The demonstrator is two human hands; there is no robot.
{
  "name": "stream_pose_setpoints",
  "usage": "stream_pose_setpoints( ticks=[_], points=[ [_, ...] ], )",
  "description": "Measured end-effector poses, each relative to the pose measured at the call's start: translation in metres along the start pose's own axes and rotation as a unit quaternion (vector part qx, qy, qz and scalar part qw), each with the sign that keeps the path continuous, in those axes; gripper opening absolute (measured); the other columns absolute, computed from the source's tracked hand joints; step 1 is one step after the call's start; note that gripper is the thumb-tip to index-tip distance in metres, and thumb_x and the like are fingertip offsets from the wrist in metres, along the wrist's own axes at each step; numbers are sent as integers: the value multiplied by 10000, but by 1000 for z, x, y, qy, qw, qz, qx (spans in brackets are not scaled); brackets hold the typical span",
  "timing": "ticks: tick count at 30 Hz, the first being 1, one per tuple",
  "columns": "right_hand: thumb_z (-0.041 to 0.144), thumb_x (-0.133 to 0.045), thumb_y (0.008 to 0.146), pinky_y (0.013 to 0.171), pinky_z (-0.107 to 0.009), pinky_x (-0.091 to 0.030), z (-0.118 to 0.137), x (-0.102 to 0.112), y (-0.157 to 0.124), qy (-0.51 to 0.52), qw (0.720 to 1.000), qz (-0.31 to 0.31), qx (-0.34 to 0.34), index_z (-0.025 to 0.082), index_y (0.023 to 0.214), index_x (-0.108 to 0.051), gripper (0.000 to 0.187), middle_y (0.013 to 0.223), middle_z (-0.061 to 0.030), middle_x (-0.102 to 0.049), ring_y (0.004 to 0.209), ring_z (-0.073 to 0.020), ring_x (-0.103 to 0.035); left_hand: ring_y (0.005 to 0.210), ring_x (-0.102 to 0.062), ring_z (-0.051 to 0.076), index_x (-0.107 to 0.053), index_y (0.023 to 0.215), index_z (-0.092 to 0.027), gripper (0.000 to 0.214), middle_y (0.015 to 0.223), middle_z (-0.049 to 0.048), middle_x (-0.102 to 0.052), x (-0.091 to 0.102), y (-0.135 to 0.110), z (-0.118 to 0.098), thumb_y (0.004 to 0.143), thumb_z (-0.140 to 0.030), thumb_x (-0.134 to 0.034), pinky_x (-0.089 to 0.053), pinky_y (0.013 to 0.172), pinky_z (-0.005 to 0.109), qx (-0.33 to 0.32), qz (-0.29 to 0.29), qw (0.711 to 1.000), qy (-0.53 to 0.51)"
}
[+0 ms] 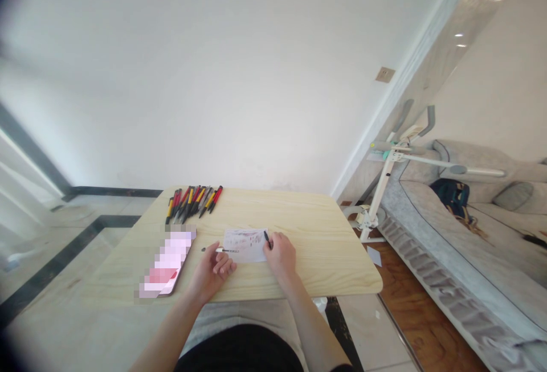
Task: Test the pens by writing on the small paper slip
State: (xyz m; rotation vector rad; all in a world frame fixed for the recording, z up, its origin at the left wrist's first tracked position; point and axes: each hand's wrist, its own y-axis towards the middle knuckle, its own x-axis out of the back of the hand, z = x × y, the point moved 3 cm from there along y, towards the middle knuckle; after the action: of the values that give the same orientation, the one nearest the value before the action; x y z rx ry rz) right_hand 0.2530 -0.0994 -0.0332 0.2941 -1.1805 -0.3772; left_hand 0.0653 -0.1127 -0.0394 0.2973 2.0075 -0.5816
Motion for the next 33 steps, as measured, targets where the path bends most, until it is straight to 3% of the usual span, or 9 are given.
stream_pose_setpoints(
  ticks=[22,25,29,33],
  points=[
    [259,-527,750,549,-241,-270,2,-3,1,-5,1000,5,-12,207,675,-530,91,670,-6,-566,622,-140,-498,376,-368,85,-385,443,-177,419,329,-54,-331,-2,-3,0,801,-357,-509,-408,605,280,-4,23,1000,-4],
    [236,-520,765,640,-248,-314,11,3,-7,21,999,-9,31,200,710,-549,72,718,-21,-580,726,-160,-513,373,-358,84,-378,432,-177,430,323,-53,-330,-3,-3,1,799,-356,-512,-405,603,278,-4,21,1000,-7],
    [221,-543,767,735,-261,-322,26,5,-22,52,993,23,104,195,738,-556,41,757,-16,-591,789,-164,-509,377,-364,85,-395,434,-173,428,326,-47,-347,-4,-4,0,798,-367,-508,-404,613,283,-7,21,1000,0],
    [224,-557,767,744,-260,-326,31,-1,-14,22,993,45,109,189,715,-544,64,744,-13,-587,787,-161,-509,377,-371,86,-392,426,-173,436,324,-48,-343,-3,-4,0,794,-373,-513,-403,616,287,-13,21,1000,7]
  ],
)
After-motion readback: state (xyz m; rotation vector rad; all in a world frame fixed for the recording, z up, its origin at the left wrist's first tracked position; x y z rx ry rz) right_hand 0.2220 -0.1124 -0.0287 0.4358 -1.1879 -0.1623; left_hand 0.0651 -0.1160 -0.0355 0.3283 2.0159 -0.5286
